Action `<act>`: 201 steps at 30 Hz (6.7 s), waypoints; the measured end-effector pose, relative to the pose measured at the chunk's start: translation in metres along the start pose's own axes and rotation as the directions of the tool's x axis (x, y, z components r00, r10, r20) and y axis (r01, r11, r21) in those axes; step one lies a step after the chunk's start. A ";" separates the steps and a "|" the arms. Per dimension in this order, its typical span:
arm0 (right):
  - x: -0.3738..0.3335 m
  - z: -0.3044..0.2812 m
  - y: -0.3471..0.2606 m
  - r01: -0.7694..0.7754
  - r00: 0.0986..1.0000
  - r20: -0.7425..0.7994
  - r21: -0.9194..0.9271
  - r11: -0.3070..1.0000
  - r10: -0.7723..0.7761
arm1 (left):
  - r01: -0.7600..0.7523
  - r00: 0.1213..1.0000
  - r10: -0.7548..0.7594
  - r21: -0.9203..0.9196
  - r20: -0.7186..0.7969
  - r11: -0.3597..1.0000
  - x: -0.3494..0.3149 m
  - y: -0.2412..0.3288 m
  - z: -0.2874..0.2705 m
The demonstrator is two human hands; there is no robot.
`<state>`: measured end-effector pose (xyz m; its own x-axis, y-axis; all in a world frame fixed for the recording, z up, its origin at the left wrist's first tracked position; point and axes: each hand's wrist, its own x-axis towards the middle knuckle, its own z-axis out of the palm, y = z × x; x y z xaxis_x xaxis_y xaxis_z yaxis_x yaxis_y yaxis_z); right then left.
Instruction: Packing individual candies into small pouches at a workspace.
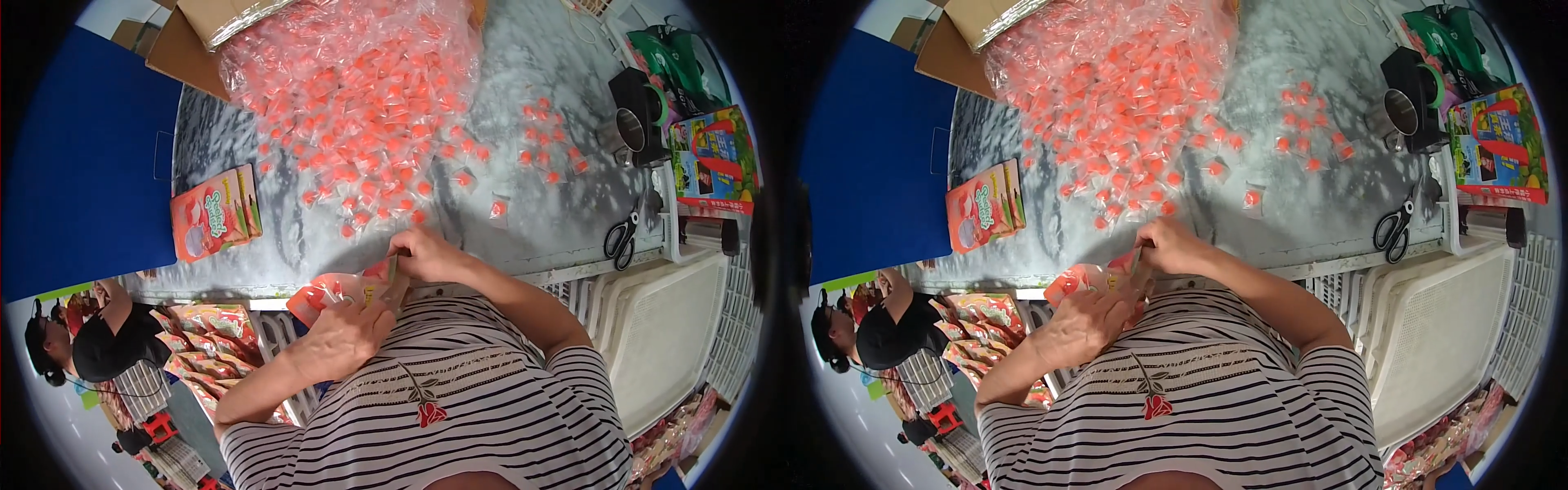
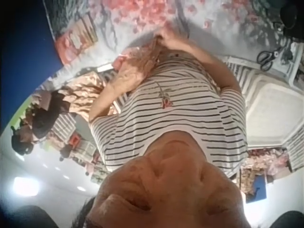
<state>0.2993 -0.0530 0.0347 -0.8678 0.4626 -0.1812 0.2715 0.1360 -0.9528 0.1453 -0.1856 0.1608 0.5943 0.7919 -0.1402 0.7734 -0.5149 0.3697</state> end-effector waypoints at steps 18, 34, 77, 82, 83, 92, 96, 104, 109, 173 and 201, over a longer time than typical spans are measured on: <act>-0.014 -0.094 0.043 -0.155 0.789 -0.470 -0.775 0.613 -0.395 | 0.282 0.886 -0.355 -0.262 -0.297 0.923 0.015 -0.011 0.018; -0.029 -0.081 0.052 -0.079 0.776 -0.380 -0.850 0.520 -0.503 | 0.280 0.856 -0.372 -0.285 -0.359 0.917 0.011 -0.021 0.007; -0.046 -0.012 -0.049 0.042 0.999 0.003 -0.259 0.965 -0.042 | 0.006 0.933 -0.118 -0.313 -0.339 0.950 0.035 -0.006 0.047; -0.050 -0.028 -0.042 0.151 0.898 -0.411 -0.049 0.987 -0.158 | 0.139 0.868 -0.283 -0.347 -0.409 0.928 0.020 -0.011 0.043; -0.047 -0.033 -0.037 0.078 0.874 -0.461 -0.173 0.982 -0.151 | 0.142 0.867 -0.285 -0.345 -0.409 0.928 0.017 -0.011 0.041; -0.034 -0.008 0.012 -0.024 0.917 -0.306 -0.685 0.729 -0.257 | 0.223 0.855 -0.353 -0.346 -0.380 0.911 0.014 -0.009 0.040; -0.046 -0.022 0.022 -0.033 0.887 -0.419 -0.476 0.879 -0.194 | 0.213 0.856 -0.343 -0.340 -0.388 0.916 0.017 -0.009 0.039; -0.047 0.002 -0.037 0.172 0.941 -0.324 0.207 0.963 -0.099 | 0.136 0.880 -0.269 -0.336 -0.391 0.932 0.028 -0.010 0.038; -0.043 0.003 -0.044 0.025 0.986 -0.165 0.154 0.988 0.001 | 0.101 0.892 -0.226 -0.315 -0.392 0.944 0.024 0.003 0.043; -0.096 -0.118 0.050 -0.087 0.657 -0.684 -0.486 0.870 -0.316 | 0.260 0.847 -0.347 -0.255 -0.403 0.931 0.041 -0.002 0.035; -0.073 -0.098 0.050 -0.079 0.671 -0.680 -0.462 0.883 -0.296 | 0.234 0.835 -0.341 -0.281 -0.431 0.931 0.043 -0.014 0.025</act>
<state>0.4168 0.0058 0.0242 -0.3796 0.8658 0.3261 0.5005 0.4886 -0.7147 0.1657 -0.1529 0.1268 0.1379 0.9785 0.1533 0.7972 -0.2015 0.5691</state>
